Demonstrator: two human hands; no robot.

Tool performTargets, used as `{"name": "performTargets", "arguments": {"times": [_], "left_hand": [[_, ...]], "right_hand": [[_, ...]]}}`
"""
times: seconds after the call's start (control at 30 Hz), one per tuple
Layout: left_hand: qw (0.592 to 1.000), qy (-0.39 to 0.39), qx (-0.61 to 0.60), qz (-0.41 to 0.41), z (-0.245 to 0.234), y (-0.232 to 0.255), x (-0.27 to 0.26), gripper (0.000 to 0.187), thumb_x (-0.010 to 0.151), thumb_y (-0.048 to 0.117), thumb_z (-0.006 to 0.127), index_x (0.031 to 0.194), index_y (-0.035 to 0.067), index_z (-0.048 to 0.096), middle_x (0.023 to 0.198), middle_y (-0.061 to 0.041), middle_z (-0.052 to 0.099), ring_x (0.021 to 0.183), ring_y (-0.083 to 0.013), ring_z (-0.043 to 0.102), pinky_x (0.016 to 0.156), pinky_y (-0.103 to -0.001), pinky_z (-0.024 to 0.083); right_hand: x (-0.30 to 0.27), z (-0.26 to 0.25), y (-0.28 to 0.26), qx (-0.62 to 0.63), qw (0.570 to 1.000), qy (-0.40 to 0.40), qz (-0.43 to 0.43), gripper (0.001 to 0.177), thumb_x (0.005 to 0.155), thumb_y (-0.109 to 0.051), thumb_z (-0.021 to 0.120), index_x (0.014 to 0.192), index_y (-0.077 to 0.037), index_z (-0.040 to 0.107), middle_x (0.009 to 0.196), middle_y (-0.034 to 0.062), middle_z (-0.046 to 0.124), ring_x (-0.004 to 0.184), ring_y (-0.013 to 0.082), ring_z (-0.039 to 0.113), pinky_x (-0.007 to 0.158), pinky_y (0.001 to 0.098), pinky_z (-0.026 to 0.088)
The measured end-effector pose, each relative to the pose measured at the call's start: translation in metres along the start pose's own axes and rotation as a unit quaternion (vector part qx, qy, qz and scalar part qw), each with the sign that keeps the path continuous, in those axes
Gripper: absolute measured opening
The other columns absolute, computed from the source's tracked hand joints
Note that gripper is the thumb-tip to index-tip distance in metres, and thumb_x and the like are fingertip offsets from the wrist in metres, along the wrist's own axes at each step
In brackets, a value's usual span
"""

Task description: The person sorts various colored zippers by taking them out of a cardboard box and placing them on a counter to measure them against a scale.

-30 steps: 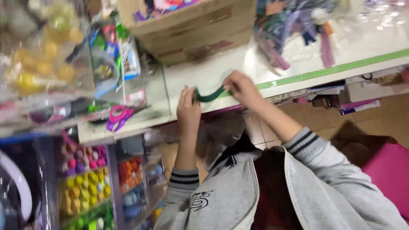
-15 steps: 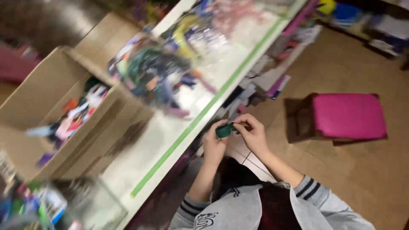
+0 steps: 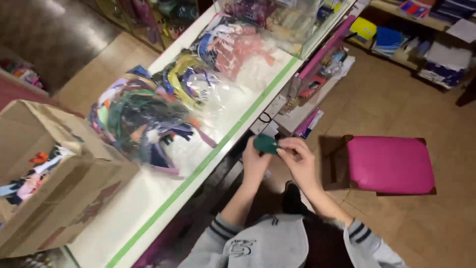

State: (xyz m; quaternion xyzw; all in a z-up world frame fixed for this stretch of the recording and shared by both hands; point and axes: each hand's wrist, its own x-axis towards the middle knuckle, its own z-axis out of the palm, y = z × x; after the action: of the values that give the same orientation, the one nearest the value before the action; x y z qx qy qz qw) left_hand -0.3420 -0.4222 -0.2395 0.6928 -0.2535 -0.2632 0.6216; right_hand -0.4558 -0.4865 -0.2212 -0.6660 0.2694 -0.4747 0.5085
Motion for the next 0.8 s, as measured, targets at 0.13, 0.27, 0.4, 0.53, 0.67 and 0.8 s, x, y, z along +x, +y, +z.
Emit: {"name": "performTargets", "arguments": {"times": [0.13, 0.27, 0.4, 0.53, 0.67, 0.8], "left_hand": [[0.999, 0.033, 0.038, 0.000, 0.046, 0.005, 0.044, 0.049, 0.076, 0.011, 0.075, 0.121, 0.006, 0.057, 0.099, -0.021, 0.070, 0.101, -0.0359, 0.067, 0.091, -0.050, 0.052], [1.000, 0.001, 0.004, 0.028, 0.073, 0.041, 0.067, 0.055, 0.092, 0.007, 0.062, 0.140, -0.004, 0.039, 0.097, -0.023, 0.069, 0.096, -0.0344, 0.069, 0.089, -0.049, 0.055], [0.996, 0.007, 0.004, 0.087, 0.083, 0.029, 0.086, 0.053, 0.093, 0.011, 0.064, 0.139, -0.004, 0.043, 0.093, -0.014, 0.074, 0.086, -0.0242, 0.071, 0.077, -0.034, 0.056], [0.997, 0.022, 0.012, 0.067, 0.075, 0.036, 0.103, 0.029, 0.090, 0.010, 0.066, 0.118, 0.004, 0.061, 0.085, -0.008, 0.075, 0.079, -0.0199, 0.073, 0.074, -0.032, 0.058], [0.996, 0.047, 0.030, 0.062, 0.060, 0.043, 0.135, 0.019, 0.090, 0.008, 0.067, 0.109, 0.009, 0.069, 0.085, -0.007, 0.075, 0.074, -0.0179, 0.072, 0.065, -0.027, 0.059], [0.986, 0.079, 0.055, 0.133, 0.050, 0.044, 0.168, 0.018, 0.089, 0.006, 0.067, 0.106, 0.006, 0.069, 0.080, -0.008, 0.075, 0.071, -0.0216, 0.072, 0.067, -0.031, 0.058]], "right_hand": [[0.054, -0.028, 0.033, -0.009, 1.000, -0.017, 0.022, 0.013, 0.078, 0.000, 0.079, 0.089, -0.005, 0.075, 0.093, 0.0095, 0.070, 0.084, 0.0145, 0.063, 0.067, 0.0209, 0.052], [0.112, -0.053, 0.053, -0.016, 1.000, -0.008, 0.022, 0.011, 0.079, 0.000, 0.079, 0.088, -0.005, 0.075, 0.092, 0.0106, 0.071, 0.079, 0.0135, 0.060, 0.063, 0.0163, 0.048], [0.163, -0.053, 0.085, -0.001, 0.999, -0.025, 0.023, 0.014, 0.080, 0.004, 0.077, 0.091, -0.003, 0.074, 0.095, 0.0122, 0.068, 0.084, 0.0150, 0.062, 0.067, 0.0187, 0.054], [0.205, -0.028, 0.099, 0.058, 0.997, -0.041, 0.037, 0.015, 0.083, 0.007, 0.074, 0.096, 0.002, 0.071, 0.100, 0.0127, 0.063, 0.088, 0.0141, 0.062, 0.075, 0.0231, 0.056], [0.249, 0.009, 0.110, 0.090, 0.993, -0.073, 0.023, 0.018, 0.086, 0.009, 0.070, 0.103, 0.005, 0.067, 0.103, 0.0127, 0.059, 0.094, 0.0196, 0.063, 0.079, 0.0295, 0.058], [0.276, 0.047, 0.136, 0.127, 0.987, -0.087, 0.053, 0.025, 0.081, 0.009, 0.075, 0.103, 0.003, 0.067, 0.102, 0.0065, 0.055, 0.087, 0.0079, 0.055, 0.075, 0.0234, 0.060]]}}
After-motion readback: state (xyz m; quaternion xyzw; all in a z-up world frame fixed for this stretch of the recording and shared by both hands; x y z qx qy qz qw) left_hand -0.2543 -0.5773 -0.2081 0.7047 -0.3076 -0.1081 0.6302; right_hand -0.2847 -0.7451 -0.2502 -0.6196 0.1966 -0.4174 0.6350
